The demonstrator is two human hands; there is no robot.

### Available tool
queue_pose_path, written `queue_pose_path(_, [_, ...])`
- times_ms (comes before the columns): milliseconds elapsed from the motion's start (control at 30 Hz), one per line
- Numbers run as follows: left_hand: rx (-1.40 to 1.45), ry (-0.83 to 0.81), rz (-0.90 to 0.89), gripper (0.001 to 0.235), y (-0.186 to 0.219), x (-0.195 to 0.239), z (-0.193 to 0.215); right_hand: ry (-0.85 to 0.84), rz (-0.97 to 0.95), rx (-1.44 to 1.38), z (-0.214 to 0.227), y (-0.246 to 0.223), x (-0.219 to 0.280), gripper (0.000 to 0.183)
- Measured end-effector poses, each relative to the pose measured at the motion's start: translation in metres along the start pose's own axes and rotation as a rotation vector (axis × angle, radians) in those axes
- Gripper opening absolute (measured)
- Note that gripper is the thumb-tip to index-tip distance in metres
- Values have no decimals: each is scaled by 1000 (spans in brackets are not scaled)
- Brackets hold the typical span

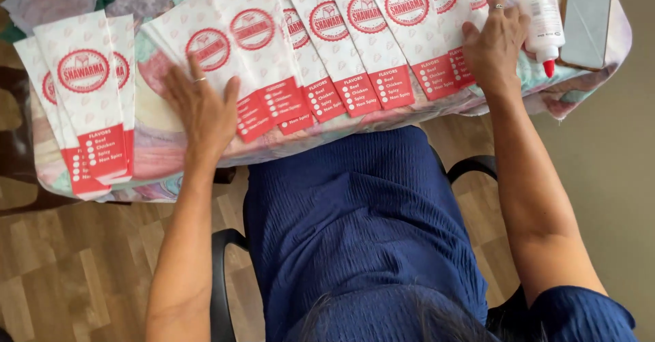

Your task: Applying glue to the flaps of paper bags and stacking them for assembly.

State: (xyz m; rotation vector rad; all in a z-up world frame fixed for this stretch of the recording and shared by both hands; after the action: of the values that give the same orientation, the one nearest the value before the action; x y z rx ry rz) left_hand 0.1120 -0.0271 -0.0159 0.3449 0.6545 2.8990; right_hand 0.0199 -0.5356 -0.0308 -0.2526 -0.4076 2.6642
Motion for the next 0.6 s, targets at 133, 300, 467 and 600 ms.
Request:
queue_pose_path(133, [-76, -3, -43, 85, 22, -12, -24, 32, 6, -129, 10, 2, 1, 55])
queue_pose_path(300, [-101, 79, -127, 82, 43, -23, -45, -10, -99, -241, 11, 9, -7, 61])
queue_pose_path(467, [-32, 4, -148, 82, 75, -32, -65, -266, -96, -809, -17, -15, -8, 67])
queue_pose_path(600, [38, 187, -294, 75, 90, -39, -79, -327, 24, -904, -21, -57, -1, 26])
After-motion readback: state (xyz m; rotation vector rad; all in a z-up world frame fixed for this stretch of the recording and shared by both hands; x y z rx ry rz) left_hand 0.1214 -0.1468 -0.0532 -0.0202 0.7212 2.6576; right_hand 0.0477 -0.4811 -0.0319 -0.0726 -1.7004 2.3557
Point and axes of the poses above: each hand's wrist, its own x-axis away from the middle knuckle, its own z-axis out of the back of the hand, y = z × x, the point moved 6 cm from there along -x, towards the middle knuckle, and after that the axes turned 13 degrees about -y, right-handed, at the moved point
